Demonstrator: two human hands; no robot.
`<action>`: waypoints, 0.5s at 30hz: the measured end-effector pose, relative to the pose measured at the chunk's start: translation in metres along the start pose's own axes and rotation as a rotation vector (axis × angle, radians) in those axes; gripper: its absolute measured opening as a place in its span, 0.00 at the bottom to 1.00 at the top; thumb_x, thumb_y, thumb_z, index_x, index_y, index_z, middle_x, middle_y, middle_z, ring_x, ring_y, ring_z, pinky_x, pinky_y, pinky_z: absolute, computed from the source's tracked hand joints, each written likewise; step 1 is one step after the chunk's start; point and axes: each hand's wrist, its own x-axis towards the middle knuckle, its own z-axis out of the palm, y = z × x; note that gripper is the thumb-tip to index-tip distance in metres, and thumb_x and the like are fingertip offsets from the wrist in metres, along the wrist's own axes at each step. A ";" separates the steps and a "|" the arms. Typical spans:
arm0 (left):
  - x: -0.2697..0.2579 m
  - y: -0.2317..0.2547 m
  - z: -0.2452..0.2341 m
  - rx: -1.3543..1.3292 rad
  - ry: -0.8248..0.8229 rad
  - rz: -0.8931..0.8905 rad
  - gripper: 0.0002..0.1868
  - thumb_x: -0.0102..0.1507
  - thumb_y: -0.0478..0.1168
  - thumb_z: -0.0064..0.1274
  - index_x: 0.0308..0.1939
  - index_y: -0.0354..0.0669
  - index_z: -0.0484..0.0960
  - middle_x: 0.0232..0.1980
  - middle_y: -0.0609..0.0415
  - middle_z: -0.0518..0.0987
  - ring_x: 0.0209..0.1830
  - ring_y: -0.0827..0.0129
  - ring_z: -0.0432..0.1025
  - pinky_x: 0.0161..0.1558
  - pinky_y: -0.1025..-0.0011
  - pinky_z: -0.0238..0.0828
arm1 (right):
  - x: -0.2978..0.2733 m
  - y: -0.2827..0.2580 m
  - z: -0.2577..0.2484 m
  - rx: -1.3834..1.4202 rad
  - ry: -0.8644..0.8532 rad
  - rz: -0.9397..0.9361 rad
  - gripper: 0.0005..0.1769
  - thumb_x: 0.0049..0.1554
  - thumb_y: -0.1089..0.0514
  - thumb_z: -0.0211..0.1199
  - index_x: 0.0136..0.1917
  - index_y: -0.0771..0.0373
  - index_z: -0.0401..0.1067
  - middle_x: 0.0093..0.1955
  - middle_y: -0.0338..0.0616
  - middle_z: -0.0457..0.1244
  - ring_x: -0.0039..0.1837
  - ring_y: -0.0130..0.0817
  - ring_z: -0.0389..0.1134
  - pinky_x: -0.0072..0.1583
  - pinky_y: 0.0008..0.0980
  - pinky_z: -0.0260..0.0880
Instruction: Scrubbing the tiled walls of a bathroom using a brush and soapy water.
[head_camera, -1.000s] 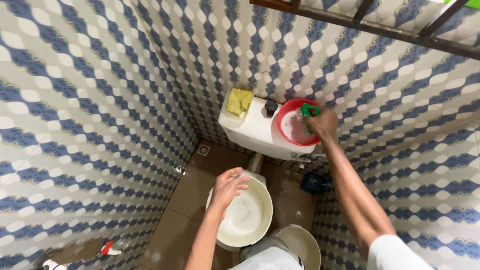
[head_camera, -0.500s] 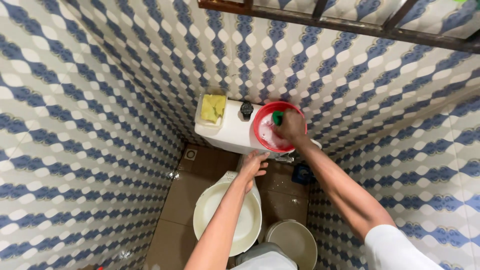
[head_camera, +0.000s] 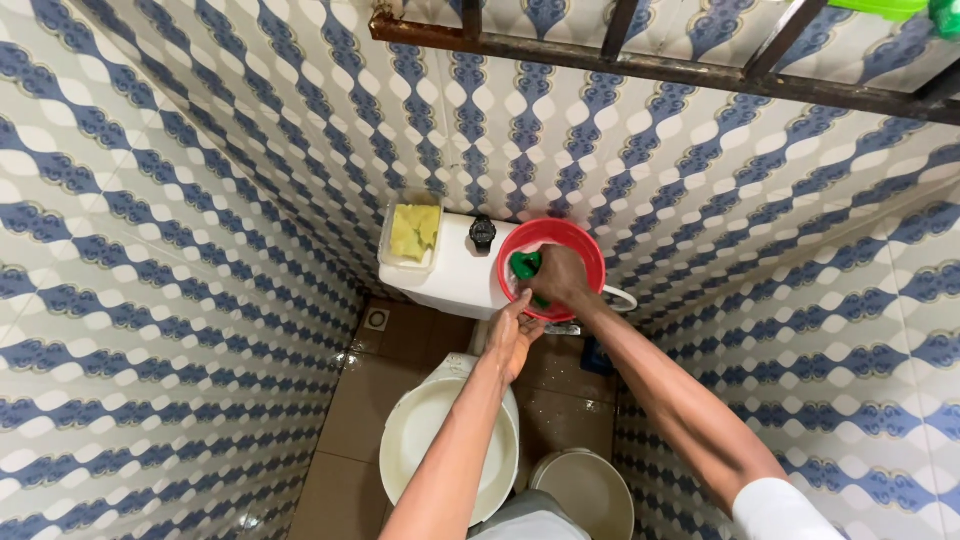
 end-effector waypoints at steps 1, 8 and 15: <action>0.006 -0.003 -0.004 -0.047 -0.028 0.013 0.20 0.61 0.52 0.61 0.49 0.46 0.77 0.42 0.57 0.77 0.41 0.66 0.70 0.51 0.63 0.68 | 0.001 -0.002 -0.005 0.071 -0.026 0.089 0.26 0.40 0.47 0.77 0.40 0.71 0.77 0.37 0.62 0.69 0.38 0.51 0.73 0.44 0.49 0.75; 0.007 0.005 0.005 -0.267 -0.087 0.095 0.27 0.63 0.61 0.57 0.54 0.46 0.76 0.42 0.52 0.74 0.42 0.67 0.70 0.53 0.63 0.71 | 0.009 0.017 0.014 -0.014 0.042 0.200 0.16 0.46 0.55 0.67 0.46 0.65 0.77 0.32 0.55 0.68 0.31 0.45 0.72 0.37 0.47 0.73; 0.005 0.009 -0.001 -0.277 -0.047 0.107 0.29 0.64 0.64 0.50 0.58 0.50 0.72 0.46 0.51 0.73 0.45 0.65 0.68 0.51 0.64 0.69 | 0.020 0.045 0.011 0.470 -0.074 0.403 0.22 0.49 0.50 0.74 0.44 0.74 0.82 0.33 0.48 0.69 0.35 0.39 0.71 0.40 0.40 0.71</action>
